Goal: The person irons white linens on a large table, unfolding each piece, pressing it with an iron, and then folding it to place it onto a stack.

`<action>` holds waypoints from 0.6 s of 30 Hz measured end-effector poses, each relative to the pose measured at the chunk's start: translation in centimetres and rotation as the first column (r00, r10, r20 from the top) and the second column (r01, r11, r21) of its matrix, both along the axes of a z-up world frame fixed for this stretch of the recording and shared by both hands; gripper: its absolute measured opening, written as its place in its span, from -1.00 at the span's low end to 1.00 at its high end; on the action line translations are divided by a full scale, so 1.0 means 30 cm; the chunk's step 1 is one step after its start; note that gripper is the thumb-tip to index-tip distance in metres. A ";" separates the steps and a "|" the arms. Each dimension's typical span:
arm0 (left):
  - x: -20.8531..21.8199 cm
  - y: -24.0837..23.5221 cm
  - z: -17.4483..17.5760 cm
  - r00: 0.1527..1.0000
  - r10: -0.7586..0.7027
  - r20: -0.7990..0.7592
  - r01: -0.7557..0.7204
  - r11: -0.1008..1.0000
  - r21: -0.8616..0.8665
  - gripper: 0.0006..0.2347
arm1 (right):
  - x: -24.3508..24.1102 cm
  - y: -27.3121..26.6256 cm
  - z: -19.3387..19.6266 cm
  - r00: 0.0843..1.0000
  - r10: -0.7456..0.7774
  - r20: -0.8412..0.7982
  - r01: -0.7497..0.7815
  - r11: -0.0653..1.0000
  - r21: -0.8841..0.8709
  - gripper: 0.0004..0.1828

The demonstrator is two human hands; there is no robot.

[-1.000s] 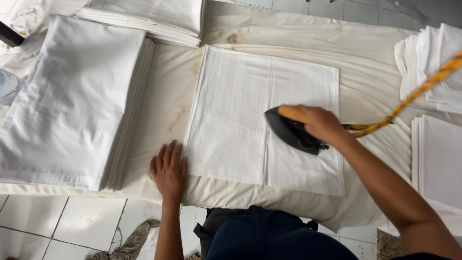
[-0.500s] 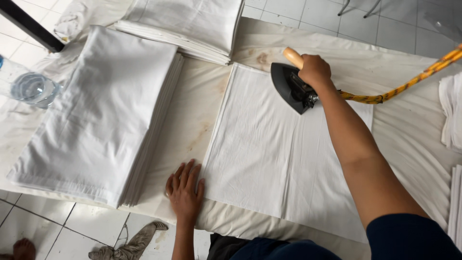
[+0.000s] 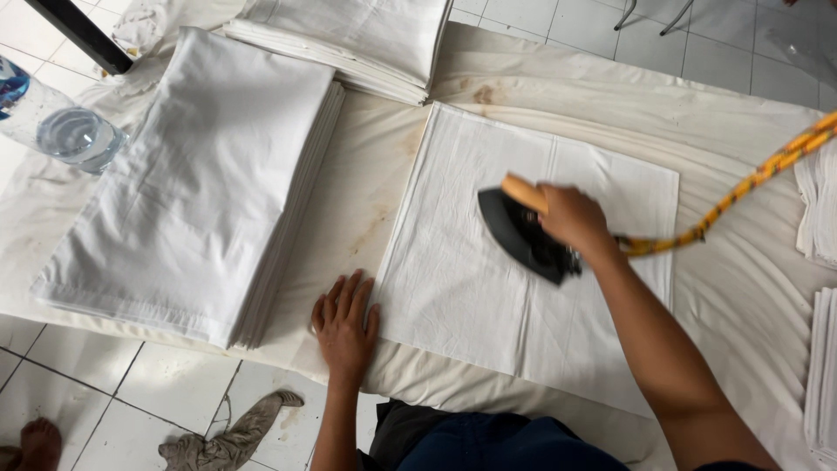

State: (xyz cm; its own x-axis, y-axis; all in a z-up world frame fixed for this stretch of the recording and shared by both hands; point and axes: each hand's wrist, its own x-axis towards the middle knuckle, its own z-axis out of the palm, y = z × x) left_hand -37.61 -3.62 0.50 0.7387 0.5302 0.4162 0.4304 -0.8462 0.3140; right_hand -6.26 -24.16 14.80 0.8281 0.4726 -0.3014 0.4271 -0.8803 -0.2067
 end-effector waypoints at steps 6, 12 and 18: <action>0.005 0.001 0.073 0.994 -0.082 0.069 0.081 0.996 0.027 -0.70 | -0.101 0.065 -0.003 0.998 -0.001 0.061 0.007 0.996 -0.090 -0.78; 0.008 0.005 0.067 0.993 -0.074 0.092 0.072 0.997 0.017 -0.71 | 0.205 0.399 -0.090 0.984 0.012 0.175 -0.013 1.000 0.005 -0.68; 0.001 0.007 0.045 0.989 -0.081 0.121 0.080 0.997 0.011 -0.72 | 0.405 0.567 -0.115 0.993 -0.009 0.121 0.008 1.000 0.007 -0.68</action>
